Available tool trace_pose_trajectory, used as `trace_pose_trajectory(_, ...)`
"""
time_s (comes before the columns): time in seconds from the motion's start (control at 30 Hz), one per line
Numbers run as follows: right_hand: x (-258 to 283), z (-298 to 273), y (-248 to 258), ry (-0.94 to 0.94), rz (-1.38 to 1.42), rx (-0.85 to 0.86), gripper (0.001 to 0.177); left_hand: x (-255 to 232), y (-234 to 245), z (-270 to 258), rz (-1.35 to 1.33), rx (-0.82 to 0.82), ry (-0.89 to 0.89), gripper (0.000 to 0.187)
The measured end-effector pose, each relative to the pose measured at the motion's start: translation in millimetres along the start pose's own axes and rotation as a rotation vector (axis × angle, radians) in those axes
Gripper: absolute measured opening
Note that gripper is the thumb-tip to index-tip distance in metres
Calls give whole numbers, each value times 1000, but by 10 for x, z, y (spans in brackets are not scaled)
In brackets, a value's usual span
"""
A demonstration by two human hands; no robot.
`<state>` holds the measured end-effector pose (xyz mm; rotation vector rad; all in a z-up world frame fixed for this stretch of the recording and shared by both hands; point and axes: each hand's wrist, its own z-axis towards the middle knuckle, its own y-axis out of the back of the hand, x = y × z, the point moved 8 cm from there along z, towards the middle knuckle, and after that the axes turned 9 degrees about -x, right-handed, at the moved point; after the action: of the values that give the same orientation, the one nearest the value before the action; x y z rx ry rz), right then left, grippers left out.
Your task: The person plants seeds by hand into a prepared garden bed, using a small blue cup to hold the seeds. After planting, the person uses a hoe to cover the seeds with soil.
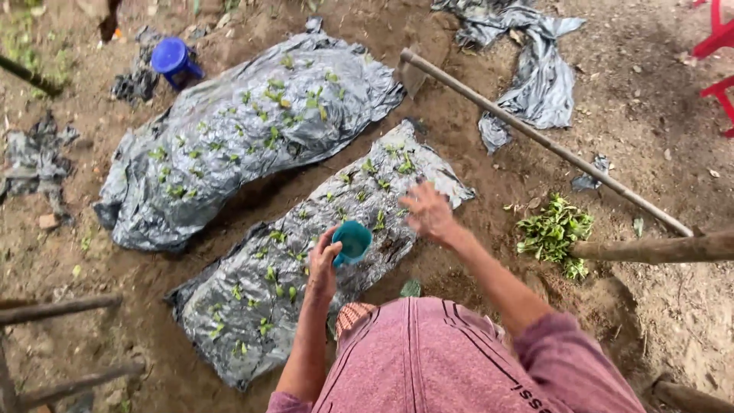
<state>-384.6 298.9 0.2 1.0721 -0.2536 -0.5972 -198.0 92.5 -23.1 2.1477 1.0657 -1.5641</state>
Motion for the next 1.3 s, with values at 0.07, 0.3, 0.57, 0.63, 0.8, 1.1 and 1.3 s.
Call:
trace_pose_trajectory(0.07,158,-221,103,-313,972,211,64,27,-212,-85,26,88,95,58)
trace_pose_trajectory(0.3,420,-251,750,-199,821,340,99,478,-791,21,141,245,108,70)
trace_pose_trajectory(0.57,-105,-500,677,-314,642,268,104,447,-1698,-53,154,475,165,79)
trace_pose_trajectory(0.63,-310,-569,592,-367,665,257,103,237,-1982,-101,169,499,163,76)
trace_pose_trajectory(0.8,-917,-658,517,-472,616,250,99,653,-2424,282,247,566,167,63)
trace_pose_trajectory(1.1,-2567,-956,453,-579,484,240,96,1559,-2419,1479,232,-30,369,41)
trace_pose_trajectory(1.3,-3418,-1299,277,-764,502,352,102,1267,-3148,1594,381,100,513,50)
